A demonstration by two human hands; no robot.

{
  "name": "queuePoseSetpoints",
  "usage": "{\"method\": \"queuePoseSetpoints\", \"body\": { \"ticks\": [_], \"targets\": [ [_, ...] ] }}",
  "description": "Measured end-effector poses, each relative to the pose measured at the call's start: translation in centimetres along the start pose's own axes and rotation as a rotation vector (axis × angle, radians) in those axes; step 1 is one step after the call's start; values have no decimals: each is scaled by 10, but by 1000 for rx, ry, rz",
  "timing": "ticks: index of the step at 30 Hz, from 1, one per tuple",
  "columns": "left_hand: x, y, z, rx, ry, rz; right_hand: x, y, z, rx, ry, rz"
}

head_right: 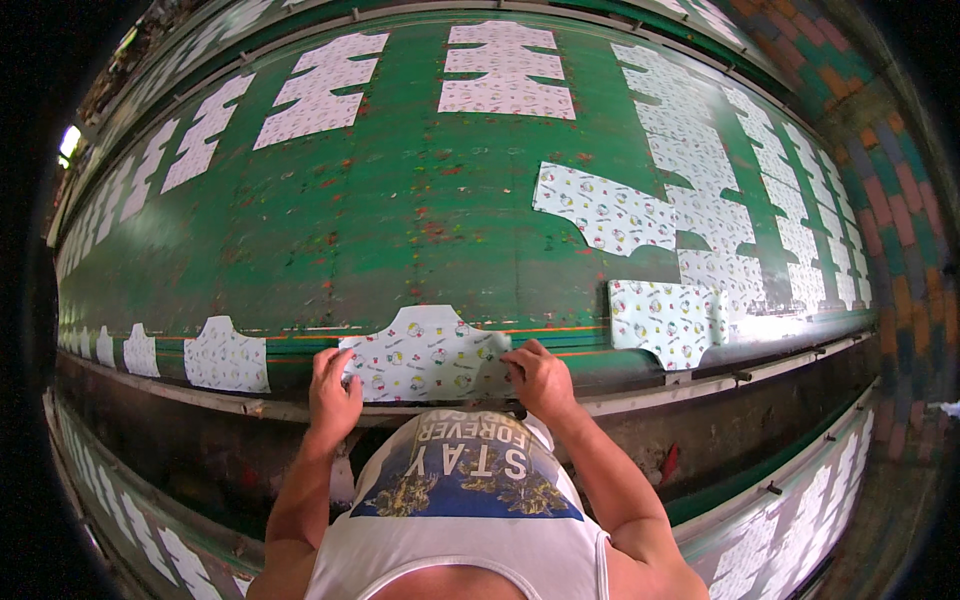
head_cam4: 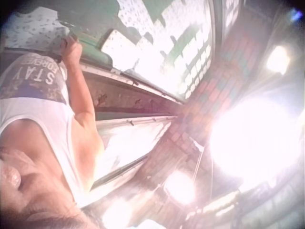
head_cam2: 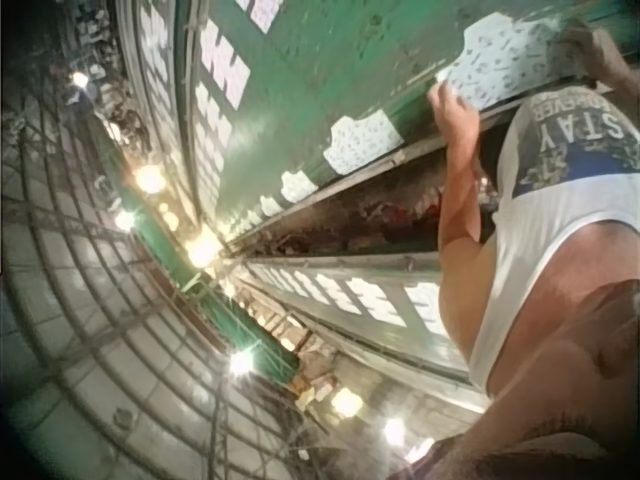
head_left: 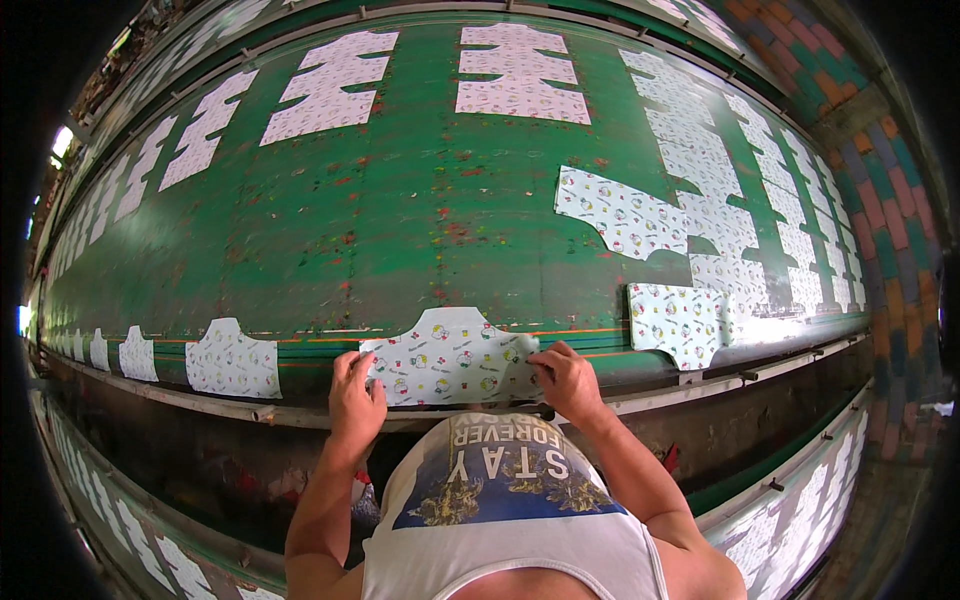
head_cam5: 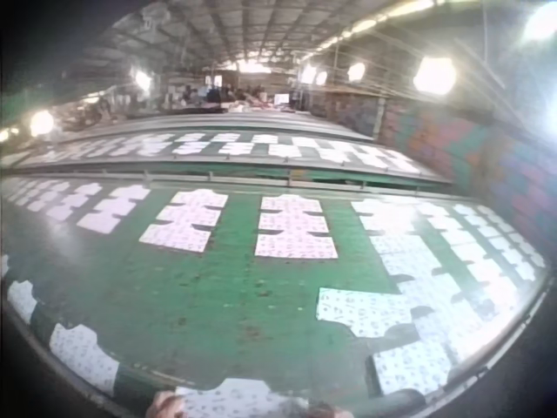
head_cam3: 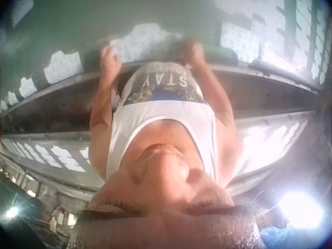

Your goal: The person repeatedly picks up patterned paper cutouts from a green conveyor belt, folds them, and places them back in a row. The hands handle each cutout one at a time, smoothing and repositioning them along the belt.

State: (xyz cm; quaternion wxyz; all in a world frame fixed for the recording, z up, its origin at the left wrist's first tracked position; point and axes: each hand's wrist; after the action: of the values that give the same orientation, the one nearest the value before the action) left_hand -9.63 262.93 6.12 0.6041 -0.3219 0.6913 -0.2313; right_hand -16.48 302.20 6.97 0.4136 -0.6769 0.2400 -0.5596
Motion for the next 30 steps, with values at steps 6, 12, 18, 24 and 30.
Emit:
{"method": "queuePoseSetpoints", "body": {
  "ticks": [6,12,18,24,30],
  "targets": [
    [-21,1,-3,20,79,-232,2,0,2,-45,-39,17],
    [-38,34,-34,210,269,-154,-2,7,-1,-53,43,76],
    [-65,77,-65,483,420,-211,-6,6,-4,-21,41,64],
    [-72,83,-71,504,401,-260,-8,-5,7,-94,9,-19],
    [-77,87,-70,470,423,-347,-41,-51,21,-169,99,16]
  ]
}}
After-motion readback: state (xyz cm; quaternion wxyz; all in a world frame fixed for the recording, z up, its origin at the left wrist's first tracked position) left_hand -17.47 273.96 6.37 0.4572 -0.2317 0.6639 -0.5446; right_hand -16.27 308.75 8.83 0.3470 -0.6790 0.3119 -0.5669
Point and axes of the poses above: each hand's wrist, its own z-axis away from the middle knuckle, its own y-axis out of the palm, x = y × z, and after that the axes turned 9 degrees about z, right-handed
